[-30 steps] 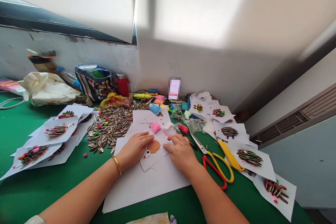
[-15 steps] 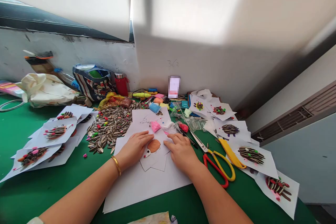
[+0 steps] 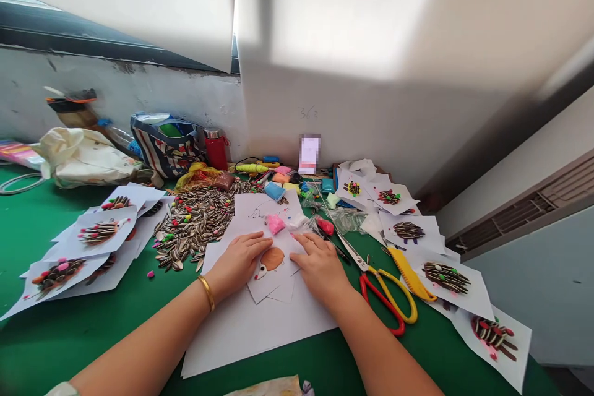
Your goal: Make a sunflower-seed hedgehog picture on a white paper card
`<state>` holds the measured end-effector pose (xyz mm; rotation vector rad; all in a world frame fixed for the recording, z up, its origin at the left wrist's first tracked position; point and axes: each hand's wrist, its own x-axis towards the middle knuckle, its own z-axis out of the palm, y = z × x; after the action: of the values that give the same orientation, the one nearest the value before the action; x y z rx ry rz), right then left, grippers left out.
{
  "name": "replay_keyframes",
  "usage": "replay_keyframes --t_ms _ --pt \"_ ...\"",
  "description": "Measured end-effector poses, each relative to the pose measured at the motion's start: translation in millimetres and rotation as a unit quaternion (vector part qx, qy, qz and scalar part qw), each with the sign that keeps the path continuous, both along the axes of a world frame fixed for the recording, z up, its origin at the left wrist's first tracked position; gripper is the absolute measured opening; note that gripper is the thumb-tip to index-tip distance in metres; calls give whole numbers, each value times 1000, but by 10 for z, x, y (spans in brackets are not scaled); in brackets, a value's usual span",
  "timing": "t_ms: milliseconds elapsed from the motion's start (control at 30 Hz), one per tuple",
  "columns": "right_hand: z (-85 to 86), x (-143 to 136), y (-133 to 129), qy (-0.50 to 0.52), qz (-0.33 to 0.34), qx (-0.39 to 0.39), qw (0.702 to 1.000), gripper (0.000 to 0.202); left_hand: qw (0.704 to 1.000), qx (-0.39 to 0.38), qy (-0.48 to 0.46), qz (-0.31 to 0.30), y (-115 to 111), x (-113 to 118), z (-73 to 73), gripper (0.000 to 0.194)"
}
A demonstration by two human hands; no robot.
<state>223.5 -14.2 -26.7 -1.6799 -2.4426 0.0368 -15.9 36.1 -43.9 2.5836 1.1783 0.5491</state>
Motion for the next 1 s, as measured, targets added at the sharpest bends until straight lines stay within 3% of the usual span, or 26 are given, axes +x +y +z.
replay_keyframes --t_ms 233,600,1000 --pt "-29 -20 72 4 -22 -10 1000 61 1000 8 -5 -2 -1 6 -11 44" --pt "-5 43 -14 13 -9 9 1000 51 1000 13 -14 -2 12 -6 -53 46" --pt "-42 -30 28 11 -7 5 1000 62 1000 25 -19 2 -17 9 -12 46"
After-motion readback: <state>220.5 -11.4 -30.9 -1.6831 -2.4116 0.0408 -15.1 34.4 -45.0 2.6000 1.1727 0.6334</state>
